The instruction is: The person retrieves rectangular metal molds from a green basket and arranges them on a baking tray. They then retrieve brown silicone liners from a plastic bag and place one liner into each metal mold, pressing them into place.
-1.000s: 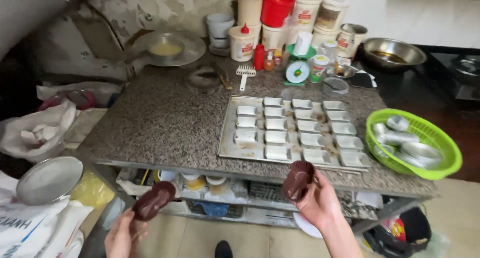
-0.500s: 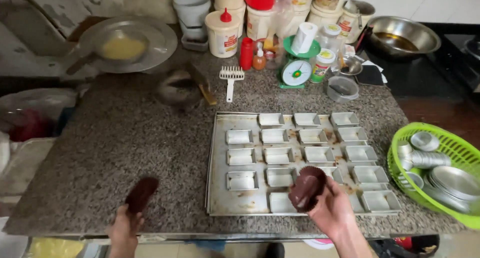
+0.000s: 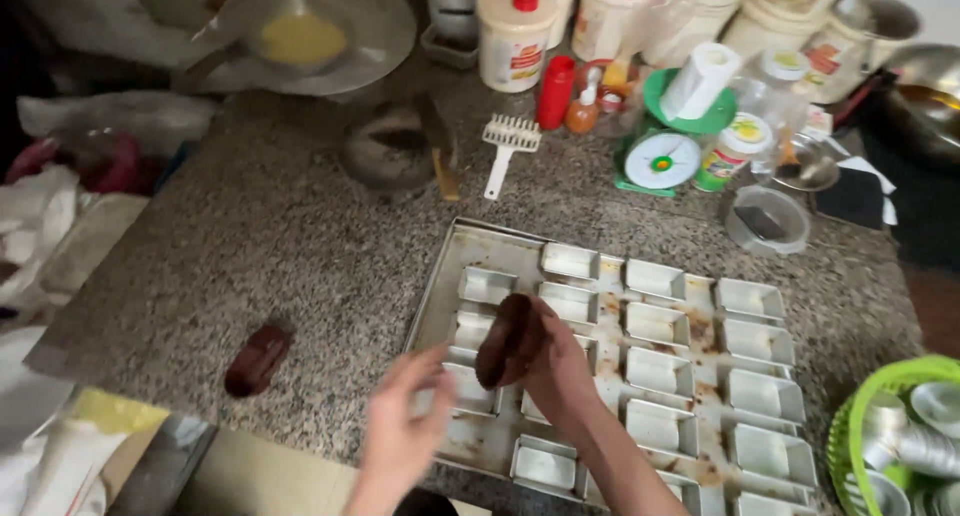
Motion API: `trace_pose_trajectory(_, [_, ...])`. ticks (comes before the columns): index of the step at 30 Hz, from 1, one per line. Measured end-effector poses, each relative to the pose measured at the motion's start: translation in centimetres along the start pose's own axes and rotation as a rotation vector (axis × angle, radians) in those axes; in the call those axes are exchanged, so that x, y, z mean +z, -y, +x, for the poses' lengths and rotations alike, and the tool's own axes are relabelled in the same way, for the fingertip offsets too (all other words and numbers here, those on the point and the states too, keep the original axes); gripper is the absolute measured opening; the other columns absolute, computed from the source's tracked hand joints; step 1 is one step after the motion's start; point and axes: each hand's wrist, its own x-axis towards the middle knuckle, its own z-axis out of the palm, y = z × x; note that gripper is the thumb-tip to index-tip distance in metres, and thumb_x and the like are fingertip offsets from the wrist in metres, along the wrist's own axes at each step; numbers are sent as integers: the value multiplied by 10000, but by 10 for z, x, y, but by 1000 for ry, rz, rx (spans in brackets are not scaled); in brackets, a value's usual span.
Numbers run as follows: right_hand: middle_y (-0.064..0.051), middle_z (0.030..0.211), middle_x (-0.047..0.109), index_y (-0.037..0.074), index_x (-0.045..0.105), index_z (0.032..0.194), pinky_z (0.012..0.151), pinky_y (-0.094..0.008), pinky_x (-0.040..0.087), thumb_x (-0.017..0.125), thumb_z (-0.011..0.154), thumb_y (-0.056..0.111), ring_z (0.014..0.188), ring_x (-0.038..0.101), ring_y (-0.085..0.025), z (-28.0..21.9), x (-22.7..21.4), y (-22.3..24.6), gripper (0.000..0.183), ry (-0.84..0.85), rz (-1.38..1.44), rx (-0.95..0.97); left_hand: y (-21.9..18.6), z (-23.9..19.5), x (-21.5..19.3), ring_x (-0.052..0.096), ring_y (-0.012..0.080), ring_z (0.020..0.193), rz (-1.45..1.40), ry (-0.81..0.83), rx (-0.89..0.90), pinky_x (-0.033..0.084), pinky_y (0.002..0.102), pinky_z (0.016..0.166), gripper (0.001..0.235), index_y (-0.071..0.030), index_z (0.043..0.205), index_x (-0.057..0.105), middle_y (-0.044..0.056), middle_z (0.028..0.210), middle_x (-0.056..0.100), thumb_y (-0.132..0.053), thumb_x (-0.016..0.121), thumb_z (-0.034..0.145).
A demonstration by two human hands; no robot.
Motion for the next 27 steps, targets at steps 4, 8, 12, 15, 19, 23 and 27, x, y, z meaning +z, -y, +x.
trace_pose_trajectory(4, [-63,1612,648,207,563,1603,1086,-474,475,509,1120,364,1426,599,-272,13,4,-17,511,-83,19,82,-8,33,42,843,243,1258,125,192,-161,632,404,1113,626,-159,1564,687,72,1394,856,-500,683,1039])
trace_pose_trajectory(8, [-112,1552,652,267,502,1609,947,-424,550,598,1058,361,1285,634,-274,9,18,-20,567,-32,-204,74,30,54,43,826,165,1141,-64,234,-159,628,304,1009,378,-86,1294,869,56,1285,906,-326,690,1063])
trace_pose_trajectory(12, [-90,1628,661,317,542,1609,1090,-429,614,545,1135,327,1343,696,-289,-8,49,-7,474,-36,-352,171,42,74,13,742,68,933,-124,387,-309,569,267,822,286,-77,1111,908,-36,1030,909,-277,705,1089])
trace_pose_trajectory(15, [-54,1550,643,320,423,1734,1165,-395,547,574,1075,440,1437,694,-261,-8,56,-2,687,-65,-524,151,67,83,0,780,164,940,-363,352,-412,628,315,871,256,5,1084,910,79,1043,906,-149,705,1097])
trace_pose_trajectory(19, [-124,1543,710,264,470,1712,1250,-479,560,619,1089,305,1423,722,-310,4,28,-21,642,-266,-474,139,127,104,-30,765,141,968,-344,287,-437,608,297,893,240,-35,1127,945,58,1077,925,-183,769,1056])
trace_pose_trajectory(23, [-170,1370,827,175,660,1551,1071,-403,590,626,1117,260,1142,790,-266,6,-3,-32,444,-425,-329,77,164,141,-73,682,137,794,91,337,-315,518,342,771,288,-83,1122,905,23,893,812,-269,684,1116])
trace_pose_trajectory(27, [-231,1350,806,49,658,1558,1085,-475,582,573,1155,221,1164,776,-360,-6,11,-28,446,-488,-250,94,218,154,-79,648,195,552,434,343,-66,467,375,603,306,-112,1074,894,35,733,790,-329,685,1128])
